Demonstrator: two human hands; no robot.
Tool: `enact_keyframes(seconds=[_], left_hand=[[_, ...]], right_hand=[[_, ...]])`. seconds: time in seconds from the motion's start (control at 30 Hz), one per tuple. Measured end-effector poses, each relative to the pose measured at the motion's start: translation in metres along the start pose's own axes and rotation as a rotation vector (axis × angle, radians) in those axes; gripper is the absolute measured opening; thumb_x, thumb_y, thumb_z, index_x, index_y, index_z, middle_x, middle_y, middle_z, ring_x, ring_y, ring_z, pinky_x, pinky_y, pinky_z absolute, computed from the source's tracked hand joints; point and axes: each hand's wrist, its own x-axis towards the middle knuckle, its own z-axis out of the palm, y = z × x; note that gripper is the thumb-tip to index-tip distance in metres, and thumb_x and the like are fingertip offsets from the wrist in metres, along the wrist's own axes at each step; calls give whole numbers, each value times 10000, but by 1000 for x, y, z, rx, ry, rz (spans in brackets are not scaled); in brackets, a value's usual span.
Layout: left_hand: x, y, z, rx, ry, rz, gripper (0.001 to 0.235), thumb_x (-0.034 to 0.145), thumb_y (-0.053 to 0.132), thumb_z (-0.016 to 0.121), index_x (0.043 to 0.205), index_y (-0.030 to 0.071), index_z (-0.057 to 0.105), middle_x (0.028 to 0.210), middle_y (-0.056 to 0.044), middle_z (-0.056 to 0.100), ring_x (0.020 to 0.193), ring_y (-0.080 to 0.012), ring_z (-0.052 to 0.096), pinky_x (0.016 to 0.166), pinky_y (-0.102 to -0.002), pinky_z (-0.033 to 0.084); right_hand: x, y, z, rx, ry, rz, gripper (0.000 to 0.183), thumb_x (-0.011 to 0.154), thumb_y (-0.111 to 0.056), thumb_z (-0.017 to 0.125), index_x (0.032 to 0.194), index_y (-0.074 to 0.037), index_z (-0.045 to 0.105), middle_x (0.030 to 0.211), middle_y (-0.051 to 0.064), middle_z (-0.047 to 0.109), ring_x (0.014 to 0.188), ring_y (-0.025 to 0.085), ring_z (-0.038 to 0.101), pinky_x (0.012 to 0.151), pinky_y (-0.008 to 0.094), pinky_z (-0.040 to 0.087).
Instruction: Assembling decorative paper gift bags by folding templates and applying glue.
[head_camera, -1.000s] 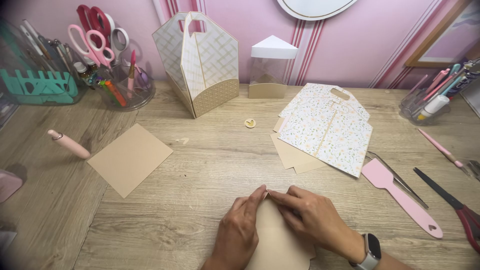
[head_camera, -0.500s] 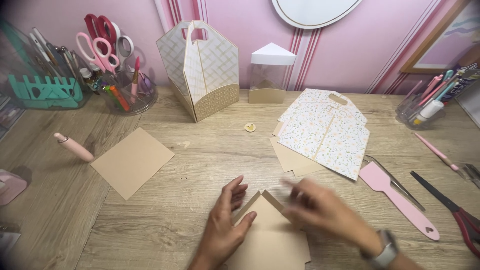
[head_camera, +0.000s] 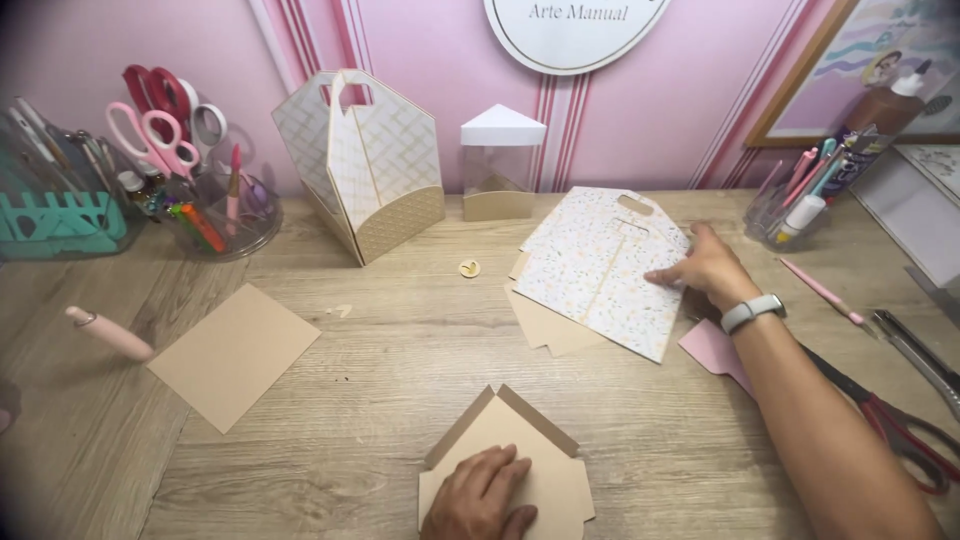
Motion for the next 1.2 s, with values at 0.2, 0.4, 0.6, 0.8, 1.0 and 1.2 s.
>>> enact_keyframes(seconds=[0.2,0.4,0.6,0.8,1.0,1.2], left_hand=[[30,2,-53,-163,-56,-31,474,842,347,744,1279,171,685,1321,-38,686,1219,-246,615,935,-429,519],[135,0,-130,-454,231,-274,817,820,300,826,1508,117,425,1435,-123,622,1279,-260,654,1057,-365,524],[227,-4,-137,-973,29,-302,1080,737,265,830,1614,159,208,1482,-249,556,1374,-380,573,1058,-601,545],[222,44,-112,-1027,238,-314,250,964,160,648,1166,35,726,1104,-134,810,1008,-235,786,871,-361,695],[204,109,-115,-1164,80,-374,487,1013,258,487,1488,159,528,1392,-127,682,1191,-351,710,979,-466,661],[203,113,-118,-1168,188,-71,498,1064,224,392,1555,139,375,1597,-136,450,1472,-343,455,1201,-482,422]], right_hand=[[-20,-9,-13,444,76,42,833,817,107,747,1532,-164,419,1438,128,501,1199,299,599,985,371,568],[-52,-3,-36,1027,80,-420,458,797,42,760,1238,-57,679,1117,77,729,1022,169,728,834,220,670],[-101,-18,-19,1092,1,-711,322,807,55,760,1114,-11,690,1064,129,746,958,184,726,952,291,652],[-148,-23,17,1075,-140,-526,521,908,-291,575,1310,41,544,1315,266,653,1237,384,638,997,496,601],[-190,-36,55,1178,-567,-807,906,937,-587,479,1553,53,301,1569,266,445,1483,362,414,1228,415,345],[-194,-33,45,1020,-364,-965,692,1067,-428,268,1609,-43,78,1732,116,26,1609,233,-23,1291,380,45]])
